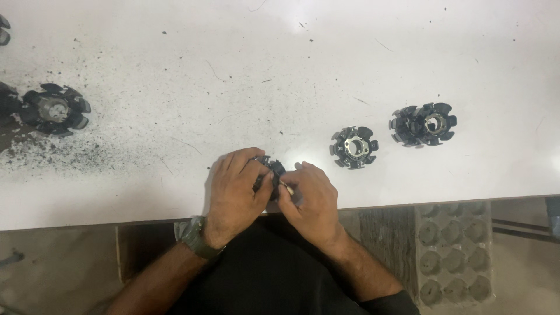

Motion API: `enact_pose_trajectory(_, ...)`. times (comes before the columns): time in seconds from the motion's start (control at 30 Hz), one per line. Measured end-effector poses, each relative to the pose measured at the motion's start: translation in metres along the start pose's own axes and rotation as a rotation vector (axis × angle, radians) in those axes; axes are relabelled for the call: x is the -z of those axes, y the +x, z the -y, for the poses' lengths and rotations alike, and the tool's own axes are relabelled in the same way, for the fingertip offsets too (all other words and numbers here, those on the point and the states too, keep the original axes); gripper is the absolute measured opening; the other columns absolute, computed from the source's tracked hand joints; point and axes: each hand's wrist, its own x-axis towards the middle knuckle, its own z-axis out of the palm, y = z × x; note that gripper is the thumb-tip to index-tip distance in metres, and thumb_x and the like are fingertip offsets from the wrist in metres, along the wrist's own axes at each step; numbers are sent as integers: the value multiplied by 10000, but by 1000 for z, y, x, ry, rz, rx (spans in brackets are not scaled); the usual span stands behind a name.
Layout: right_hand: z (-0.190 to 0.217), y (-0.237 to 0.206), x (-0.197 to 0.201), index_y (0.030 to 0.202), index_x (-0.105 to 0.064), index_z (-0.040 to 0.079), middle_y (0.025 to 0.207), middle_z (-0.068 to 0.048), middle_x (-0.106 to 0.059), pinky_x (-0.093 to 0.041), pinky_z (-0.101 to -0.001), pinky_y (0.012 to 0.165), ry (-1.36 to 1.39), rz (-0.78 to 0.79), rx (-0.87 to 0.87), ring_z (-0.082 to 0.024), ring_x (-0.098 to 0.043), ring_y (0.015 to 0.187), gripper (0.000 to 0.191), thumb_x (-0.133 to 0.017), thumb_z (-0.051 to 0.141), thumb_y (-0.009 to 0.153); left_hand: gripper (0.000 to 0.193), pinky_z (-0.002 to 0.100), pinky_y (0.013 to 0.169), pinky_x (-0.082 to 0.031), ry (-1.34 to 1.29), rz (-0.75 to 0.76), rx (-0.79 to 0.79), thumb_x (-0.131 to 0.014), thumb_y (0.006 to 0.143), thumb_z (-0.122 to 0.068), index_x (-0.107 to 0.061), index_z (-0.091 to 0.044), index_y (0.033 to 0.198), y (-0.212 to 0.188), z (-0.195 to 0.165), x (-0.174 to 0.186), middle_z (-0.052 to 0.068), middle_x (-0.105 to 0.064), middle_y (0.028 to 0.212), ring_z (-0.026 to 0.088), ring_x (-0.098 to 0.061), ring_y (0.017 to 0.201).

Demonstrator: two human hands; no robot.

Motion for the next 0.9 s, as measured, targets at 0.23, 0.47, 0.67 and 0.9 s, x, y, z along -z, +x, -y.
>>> enact_pose_trajectory(0.23, -1, -6, -3, 1028, -636, 47, 892, -76, -684, -554, -502, 1042, 60, -43, -21, -296, -700, 905, 172, -737, 36, 889, 102, 498, 985, -433, -13, 25, -20, -726, 829, -98, -635, -57, 851, -4, 5, -5, 136, -632, 1233, 286, -593, 1157)
enact_pose_trajectory(0.47, 0, -2, -9, 1016, -647, 60, 922, -75, -682, -524, -516, 1060, -73, 11, 71, -269, -695, 899, 207, -762, 11, 850, 106, 485, 999, -428, -1, 4, -31, -708, 829, -78, -626, -40, 885, -7, 6, -5, 137, -625, 1250, 292, -588, 1174)
enact_pose_trajectory(0.67, 4, 4, -4, 1021, -660, 52, 937, -88, -698, -544, -488, 1023, -100, 5, 125, -285, -714, 954, 217, -779, 12, 844, 120, 484, 1006, -427, 0, -11, -47, -700, 826, -86, -630, -40, 911, -8, 5, -4, 128, -634, 1238, 292, -583, 1194)
enact_pose_trajectory(0.9, 7, 1, -8, 1023, -658, 52, 923, -86, -701, -573, -471, 1016, -73, -23, 96, -268, -724, 898, 223, -791, -5, 853, 126, 476, 1000, -422, -1, -22, -68, -694, 831, -88, -629, -39, 928, -8, 5, -1, 130, -632, 1237, 287, -579, 1195)
